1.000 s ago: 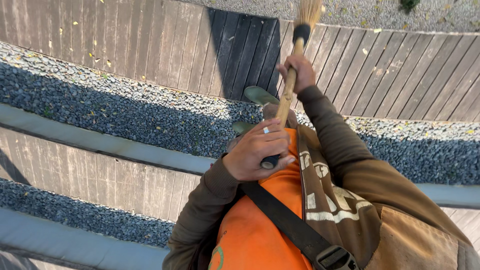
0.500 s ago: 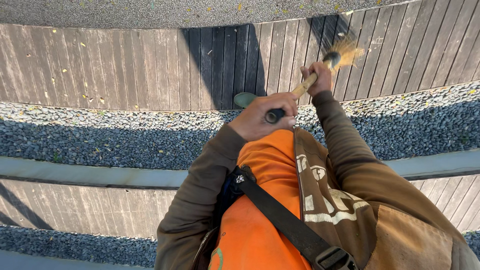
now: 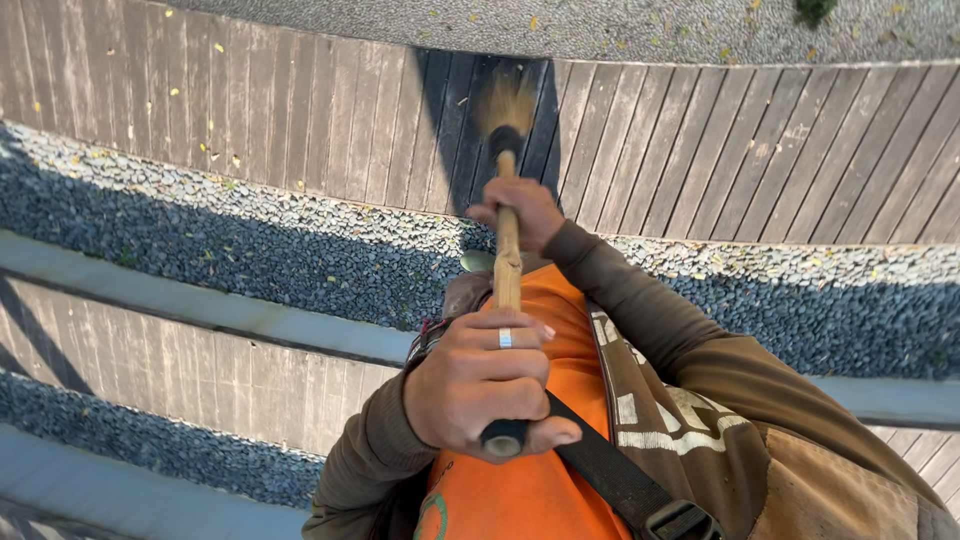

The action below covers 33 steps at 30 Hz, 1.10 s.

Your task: The person sweeps leaves and debris from a wooden walkway and surrounding gravel areas using a broom, occasionally picking up small pieces of vegetation by hand.

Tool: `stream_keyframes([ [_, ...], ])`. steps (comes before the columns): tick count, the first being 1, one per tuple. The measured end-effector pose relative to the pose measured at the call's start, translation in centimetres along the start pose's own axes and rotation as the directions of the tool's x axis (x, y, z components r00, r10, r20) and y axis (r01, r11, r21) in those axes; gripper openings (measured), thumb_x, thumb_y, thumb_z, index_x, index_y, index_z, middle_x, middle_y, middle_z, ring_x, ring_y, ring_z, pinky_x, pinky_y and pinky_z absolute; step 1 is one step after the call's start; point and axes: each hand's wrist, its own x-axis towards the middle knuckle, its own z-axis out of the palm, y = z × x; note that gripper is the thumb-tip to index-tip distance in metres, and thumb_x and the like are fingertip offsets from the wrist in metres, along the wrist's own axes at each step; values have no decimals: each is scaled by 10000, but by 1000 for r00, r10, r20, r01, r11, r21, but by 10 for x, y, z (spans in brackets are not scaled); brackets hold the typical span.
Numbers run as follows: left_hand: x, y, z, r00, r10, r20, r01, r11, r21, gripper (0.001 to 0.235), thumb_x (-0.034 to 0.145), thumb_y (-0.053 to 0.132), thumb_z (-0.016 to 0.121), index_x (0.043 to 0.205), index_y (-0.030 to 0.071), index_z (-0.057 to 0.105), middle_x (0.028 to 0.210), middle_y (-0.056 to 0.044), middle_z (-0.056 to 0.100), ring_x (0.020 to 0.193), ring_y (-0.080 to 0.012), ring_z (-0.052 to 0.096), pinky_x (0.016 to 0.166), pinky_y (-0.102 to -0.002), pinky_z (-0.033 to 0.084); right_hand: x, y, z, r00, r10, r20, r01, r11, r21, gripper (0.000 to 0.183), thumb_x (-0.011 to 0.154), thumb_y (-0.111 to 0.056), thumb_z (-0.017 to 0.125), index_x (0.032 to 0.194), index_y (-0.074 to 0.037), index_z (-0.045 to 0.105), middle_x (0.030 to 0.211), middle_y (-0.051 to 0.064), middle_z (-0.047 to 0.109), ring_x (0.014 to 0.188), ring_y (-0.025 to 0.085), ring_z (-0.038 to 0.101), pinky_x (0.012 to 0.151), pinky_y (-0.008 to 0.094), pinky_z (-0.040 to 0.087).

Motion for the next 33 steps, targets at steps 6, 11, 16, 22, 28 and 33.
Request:
stream_keyframes([
  [6, -77, -39, 0, 934, -124, -335, 172, 978, 115, 315, 948, 181, 771, 776, 99, 520, 789, -53, 565, 855, -262, 633, 1084, -467, 535, 56, 27, 47, 927, 60, 369, 5, 985, -172, 436, 957, -393, 730, 749, -80, 509, 751, 97, 564, 724, 334, 602, 632, 468, 470],
  [11, -179, -29, -1, 497, -296, -815, 113, 954, -278, 226, 989, 113, 685, 803, 79, 559, 775, -39, 593, 842, -223, 636, 1150, -513, 430, 93, 20, 86, 884, 30, 467, 176, 903, -391, 392, 971, -348, 719, 735, -92, 537, 753, 90, 592, 819, 347, 609, 672, 499, 478],
  [16, -233, 19, -6, 131, -182, -974, 51, 983, -177, 251, 957, 126, 707, 781, 81, 533, 713, -15, 566, 781, -175, 617, 1048, -483, 489, 104, -47, 193, 656, -159, 737, 324, 942, -85, 353, 895, -396, 750, 778, -96, 603, 753, 99, 615, 782, 350, 620, 643, 480, 484],
  [22, -275, 35, -15, 361, -69, -930, 480, 869, 122, 421, 896, 107, 812, 678, 119, 452, 646, -29, 507, 662, -239, 573, 680, -408, 454, 89, -89, 348, 62, -332, 941, 193, 929, 315, 345, 954, -323, 710, 805, -73, 523, 741, 101, 538, 711, 317, 588, 637, 458, 441],
  [28, -352, -5, -4, -24, -87, -996, 648, 757, -81, 282, 913, 102, 779, 773, 64, 537, 768, -50, 603, 782, -279, 614, 879, -438, 509, 97, -48, 461, -146, -248, 958, 416, 863, 287, 348, 887, -298, 739, 744, -70, 519, 734, 88, 544, 687, 289, 586, 628, 449, 455],
  [33, -358, 62, 36, -535, 122, -836, 339, 937, -80, 247, 977, 136, 657, 781, 92, 513, 722, -25, 592, 735, -191, 617, 992, -504, 502, 71, -91, 470, -360, -217, 908, 545, 740, 393, 401, 993, -362, 673, 702, -116, 548, 689, 65, 563, 678, 265, 586, 671, 412, 494],
])
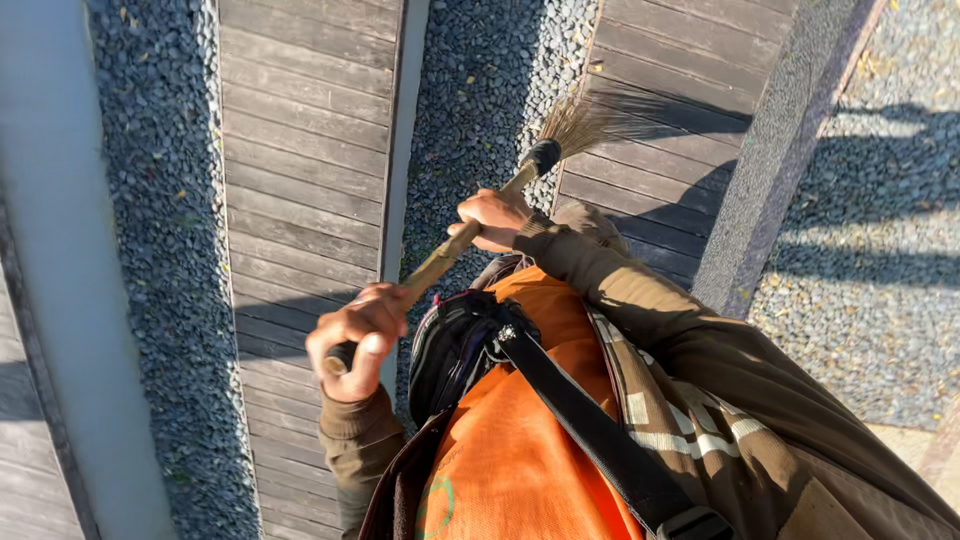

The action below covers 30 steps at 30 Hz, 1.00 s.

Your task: The person sweeps leaves and debris from a wooden walkway and surrounding gravel areas using a broom, occasionally picking up small pieces of vegetation by hand.

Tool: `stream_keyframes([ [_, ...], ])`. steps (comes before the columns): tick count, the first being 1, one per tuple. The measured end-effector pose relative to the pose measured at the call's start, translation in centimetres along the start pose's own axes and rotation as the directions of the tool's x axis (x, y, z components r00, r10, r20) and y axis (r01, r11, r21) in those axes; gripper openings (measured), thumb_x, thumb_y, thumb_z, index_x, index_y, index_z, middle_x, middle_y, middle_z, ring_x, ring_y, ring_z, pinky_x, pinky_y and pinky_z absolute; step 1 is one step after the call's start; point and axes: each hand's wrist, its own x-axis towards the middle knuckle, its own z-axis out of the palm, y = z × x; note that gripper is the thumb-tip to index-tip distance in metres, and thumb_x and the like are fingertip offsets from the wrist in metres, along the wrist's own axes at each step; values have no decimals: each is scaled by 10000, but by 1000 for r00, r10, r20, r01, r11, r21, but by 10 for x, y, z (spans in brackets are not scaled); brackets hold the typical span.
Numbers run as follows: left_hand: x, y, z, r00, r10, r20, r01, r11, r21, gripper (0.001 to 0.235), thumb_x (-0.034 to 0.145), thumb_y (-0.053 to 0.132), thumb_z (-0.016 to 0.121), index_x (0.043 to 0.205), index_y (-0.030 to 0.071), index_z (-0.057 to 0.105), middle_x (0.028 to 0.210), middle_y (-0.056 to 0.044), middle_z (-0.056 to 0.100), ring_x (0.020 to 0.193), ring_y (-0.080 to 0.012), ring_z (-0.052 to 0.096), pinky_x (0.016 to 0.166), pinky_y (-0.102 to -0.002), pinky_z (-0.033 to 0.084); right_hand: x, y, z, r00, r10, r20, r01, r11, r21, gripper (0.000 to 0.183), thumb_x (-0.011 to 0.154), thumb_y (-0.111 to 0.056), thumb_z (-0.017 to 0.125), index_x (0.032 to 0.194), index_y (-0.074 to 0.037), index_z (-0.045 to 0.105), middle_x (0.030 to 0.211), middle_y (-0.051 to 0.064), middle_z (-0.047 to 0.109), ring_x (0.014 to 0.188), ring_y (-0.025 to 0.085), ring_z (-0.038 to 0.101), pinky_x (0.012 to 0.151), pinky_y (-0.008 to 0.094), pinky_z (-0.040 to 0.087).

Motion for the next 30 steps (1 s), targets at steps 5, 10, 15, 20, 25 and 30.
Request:
stream_keyframes([
  [5, 20, 8, 9, 990, 139, -8, -135, 972, 195, 227, 891, 61, 698, 750, 98, 524, 704, -37, 582, 707, -194, 596, 926, -457, 509, 76, -9, -7, 991, -73, 108, 67, 996, 57, 434, 994, -425, 661, 728, -105, 540, 739, 59, 558, 665, 238, 572, 615, 388, 490],
  [10, 80, -83, 22, 988, -85, 127, 26, 911, 412, 252, 916, 33, 752, 793, 63, 534, 801, -67, 618, 817, -257, 640, 1046, -505, 471, 130, 97, -14, 931, -328, -160, 348, 931, 114, 322, 888, -283, 791, 805, -97, 543, 782, 62, 542, 761, 278, 567, 681, 392, 483],
  [15, 80, -67, 10, 943, -68, -327, 71, 997, -2, 250, 1047, 161, 621, 822, 82, 546, 780, -51, 609, 876, -249, 660, 1130, -579, 478, 92, 86, -87, 890, 64, 451, -31, 996, -80, 138, 849, -211, 735, 768, -213, 624, 769, 26, 684, 748, 234, 685, 725, 407, 488],
  [20, 127, -31, 46, 842, 103, -530, -108, 994, 21, 243, 1007, 212, 668, 843, 98, 529, 719, -28, 610, 809, -191, 659, 1051, -533, 498, 105, 53, -171, 943, -202, 265, 208, 978, 4, 246, 836, -291, 798, 764, -145, 613, 766, 70, 692, 750, 297, 675, 673, 442, 462],
  [25, 242, -102, 86, 1000, -20, -14, 24, 810, 586, 223, 924, 99, 757, 819, 60, 564, 854, -110, 654, 885, -304, 666, 967, -484, 516, 201, 162, -159, 952, -289, -98, 304, 930, 208, 359, 896, -285, 775, 766, -75, 515, 788, 75, 551, 749, 273, 587, 676, 399, 471],
  [30, 260, -125, 81, 976, -144, -165, 191, 930, 316, 184, 999, 99, 687, 858, 59, 575, 875, -78, 671, 968, -269, 711, 1164, -521, 458, 165, 214, -178, 968, -96, 230, 129, 982, -136, 399, 919, -335, 778, 662, -136, 547, 645, 95, 566, 632, 283, 585, 620, 425, 458],
])
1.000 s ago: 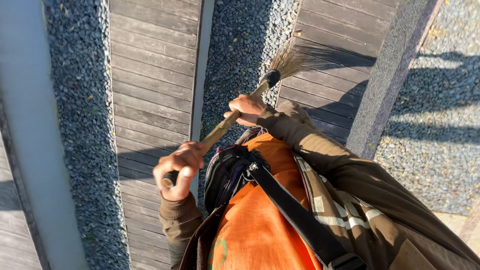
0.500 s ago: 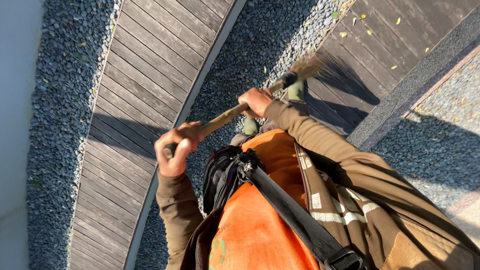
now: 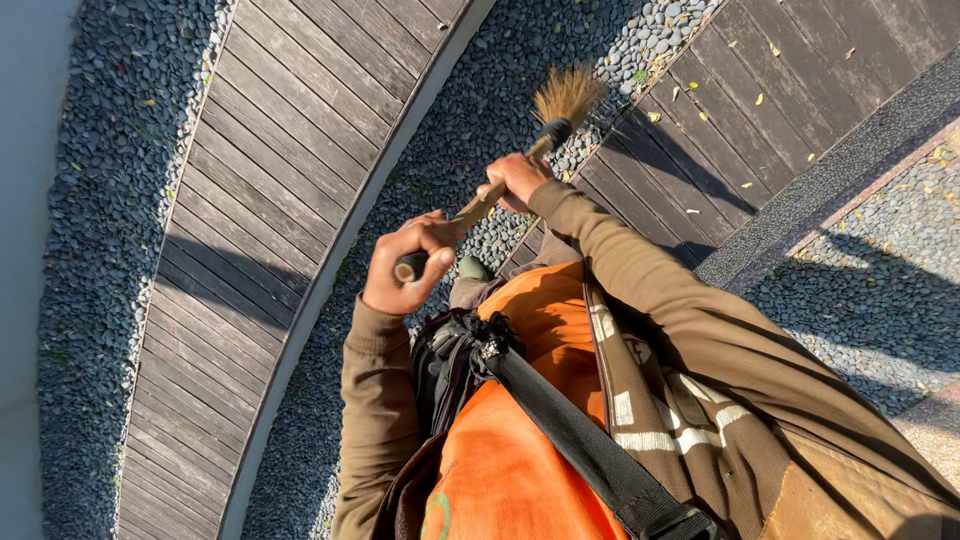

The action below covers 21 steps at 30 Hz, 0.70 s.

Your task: The person sweeps leaves and debris from a wooden walkway and surrounding gravel areas using a broom, occasionally picking up small pieces of vegetation by hand.

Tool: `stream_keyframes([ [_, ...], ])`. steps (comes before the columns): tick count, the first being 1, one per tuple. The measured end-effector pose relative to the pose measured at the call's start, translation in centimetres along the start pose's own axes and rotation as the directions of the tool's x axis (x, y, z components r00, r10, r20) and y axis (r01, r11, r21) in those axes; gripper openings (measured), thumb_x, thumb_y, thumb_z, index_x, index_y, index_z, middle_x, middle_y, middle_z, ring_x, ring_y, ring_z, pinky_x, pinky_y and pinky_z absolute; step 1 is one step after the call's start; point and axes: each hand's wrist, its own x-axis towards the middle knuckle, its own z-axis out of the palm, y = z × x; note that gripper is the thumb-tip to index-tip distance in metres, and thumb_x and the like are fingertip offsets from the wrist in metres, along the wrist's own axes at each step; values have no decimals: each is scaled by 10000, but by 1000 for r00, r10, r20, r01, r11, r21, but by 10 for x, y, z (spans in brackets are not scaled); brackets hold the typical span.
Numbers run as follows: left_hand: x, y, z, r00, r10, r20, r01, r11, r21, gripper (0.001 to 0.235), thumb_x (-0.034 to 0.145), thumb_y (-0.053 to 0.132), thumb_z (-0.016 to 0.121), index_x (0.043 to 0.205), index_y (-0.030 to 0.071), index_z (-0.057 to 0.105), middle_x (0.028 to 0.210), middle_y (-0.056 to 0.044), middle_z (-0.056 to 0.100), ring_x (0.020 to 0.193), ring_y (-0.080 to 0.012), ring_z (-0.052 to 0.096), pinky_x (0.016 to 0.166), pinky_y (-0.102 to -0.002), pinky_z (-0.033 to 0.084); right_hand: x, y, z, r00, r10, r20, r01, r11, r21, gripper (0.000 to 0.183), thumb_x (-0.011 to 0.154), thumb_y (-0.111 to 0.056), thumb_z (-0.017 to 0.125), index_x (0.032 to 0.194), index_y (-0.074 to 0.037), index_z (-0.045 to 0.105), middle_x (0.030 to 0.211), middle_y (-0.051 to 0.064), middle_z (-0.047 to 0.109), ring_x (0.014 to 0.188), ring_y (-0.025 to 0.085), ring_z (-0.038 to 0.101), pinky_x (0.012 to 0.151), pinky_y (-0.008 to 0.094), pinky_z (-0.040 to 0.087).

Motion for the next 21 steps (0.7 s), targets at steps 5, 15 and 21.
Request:
stream_keyframes([
  [5, -30, 50, -24, 941, -12, -339, -125, 917, -380, 225, 1045, 189, 661, 868, 86, 569, 804, -48, 661, 892, -223, 702, 1117, -527, 493, -48, -72, -71, 995, -37, 88, 24, 989, 149, 369, 899, -404, 689, 642, -167, 572, 604, 48, 628, 557, 263, 602, 597, 459, 439],
  [15, 85, -7, 23, 986, 6, 169, -30, 989, 142, 191, 959, 98, 755, 897, 25, 590, 916, -120, 650, 1024, -302, 679, 1108, -525, 501, 66, 53, -49, 888, -93, -451, 193, 965, 180, 359, 936, -314, 769, 803, -84, 528, 785, 117, 537, 761, 328, 566, 687, 447, 494],
  [21, 61, 7, -68, 975, -50, -217, -32, 934, -356, 257, 1052, 204, 655, 868, 66, 539, 831, -91, 663, 936, -266, 702, 1175, -547, 473, 17, -23, -86, 993, 103, 52, -110, 985, 136, 237, 745, -403, 789, 653, -215, 677, 574, 20, 621, 571, 236, 652, 630, 458, 470],
])
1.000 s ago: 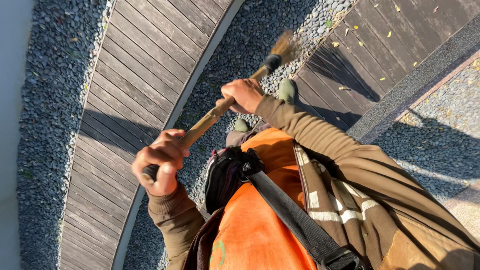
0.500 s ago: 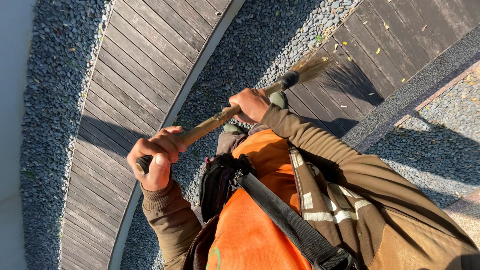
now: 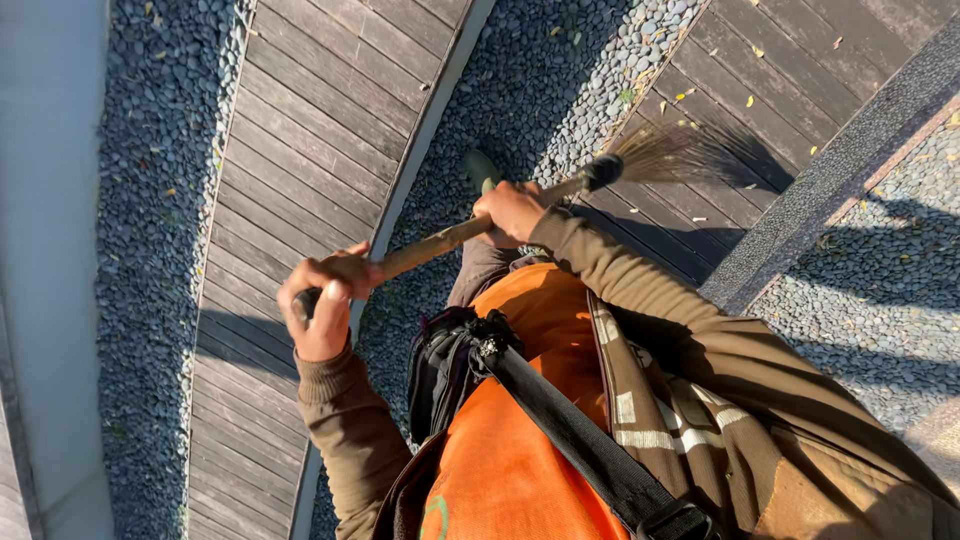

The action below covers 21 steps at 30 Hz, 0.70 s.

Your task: The person sweeps leaves and debris from a wooden walkway and surrounding gravel areas using a broom, occasionally picking up small pieces of vegetation by hand.

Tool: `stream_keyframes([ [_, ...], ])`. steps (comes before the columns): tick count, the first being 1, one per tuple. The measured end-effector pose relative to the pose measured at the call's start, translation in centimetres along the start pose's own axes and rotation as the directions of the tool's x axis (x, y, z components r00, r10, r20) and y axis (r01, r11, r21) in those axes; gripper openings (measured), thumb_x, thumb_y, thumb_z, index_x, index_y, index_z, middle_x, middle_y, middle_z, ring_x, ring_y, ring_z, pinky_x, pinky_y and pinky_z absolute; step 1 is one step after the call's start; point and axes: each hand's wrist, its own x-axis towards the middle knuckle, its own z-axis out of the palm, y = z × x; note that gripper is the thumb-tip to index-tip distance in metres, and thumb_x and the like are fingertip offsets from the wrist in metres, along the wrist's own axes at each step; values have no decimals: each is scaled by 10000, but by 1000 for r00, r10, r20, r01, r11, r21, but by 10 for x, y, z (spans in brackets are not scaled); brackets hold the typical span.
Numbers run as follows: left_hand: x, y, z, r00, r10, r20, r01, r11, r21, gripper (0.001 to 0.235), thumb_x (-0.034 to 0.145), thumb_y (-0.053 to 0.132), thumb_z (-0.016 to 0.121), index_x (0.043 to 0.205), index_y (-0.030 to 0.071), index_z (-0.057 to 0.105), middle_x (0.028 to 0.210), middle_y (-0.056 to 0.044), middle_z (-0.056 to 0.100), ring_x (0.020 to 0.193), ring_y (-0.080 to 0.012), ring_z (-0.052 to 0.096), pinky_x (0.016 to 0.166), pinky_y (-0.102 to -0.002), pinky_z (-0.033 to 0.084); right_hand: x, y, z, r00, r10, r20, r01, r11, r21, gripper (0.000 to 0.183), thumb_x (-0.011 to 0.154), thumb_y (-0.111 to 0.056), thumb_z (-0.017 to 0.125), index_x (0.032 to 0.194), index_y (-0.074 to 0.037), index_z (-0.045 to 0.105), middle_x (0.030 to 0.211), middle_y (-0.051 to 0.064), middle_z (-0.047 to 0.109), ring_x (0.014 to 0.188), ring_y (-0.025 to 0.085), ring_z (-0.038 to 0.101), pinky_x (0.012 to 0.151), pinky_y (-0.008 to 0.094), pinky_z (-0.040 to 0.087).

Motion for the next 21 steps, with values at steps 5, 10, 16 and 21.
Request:
stream_keyframes([
  [5, 67, 23, -2, 969, 246, 32, -234, 949, -211, 271, 1012, 210, 666, 865, 80, 479, 750, -36, 666, 799, -202, 735, 1067, -524, 528, 33, -41, -73, 991, -34, -126, 35, 999, 2, 333, 891, -394, 731, 688, -167, 596, 622, 30, 601, 577, 256, 628, 570, 443, 468],
  [10, 184, -38, 30, 742, 66, 667, -378, 863, 335, 210, 935, 63, 741, 836, 66, 556, 842, -82, 692, 906, -236, 717, 971, -455, 543, 130, 27, -103, 843, -27, -538, 102, 989, 109, 435, 955, -394, 727, 755, -83, 498, 688, 90, 563, 673, 298, 604, 571, 448, 453],
  [16, 246, -48, -33, 823, -73, 564, -19, 988, 156, 181, 1037, 137, 640, 883, 69, 573, 848, -63, 680, 991, -243, 722, 1162, -512, 474, 125, 51, -78, 886, 170, -431, -131, 984, 118, 321, 864, -361, 732, 709, -140, 557, 654, 51, 607, 682, 314, 624, 621, 485, 480],
  [21, 267, -19, -41, 894, -19, 447, 64, 994, -86, 237, 1028, 214, 677, 876, 99, 534, 804, -36, 664, 837, -198, 715, 1091, -506, 509, 81, 8, -109, 826, 313, -468, -313, 946, 80, 203, 695, -316, 751, 754, -174, 618, 660, 41, 619, 669, 302, 649, 609, 495, 497],
])
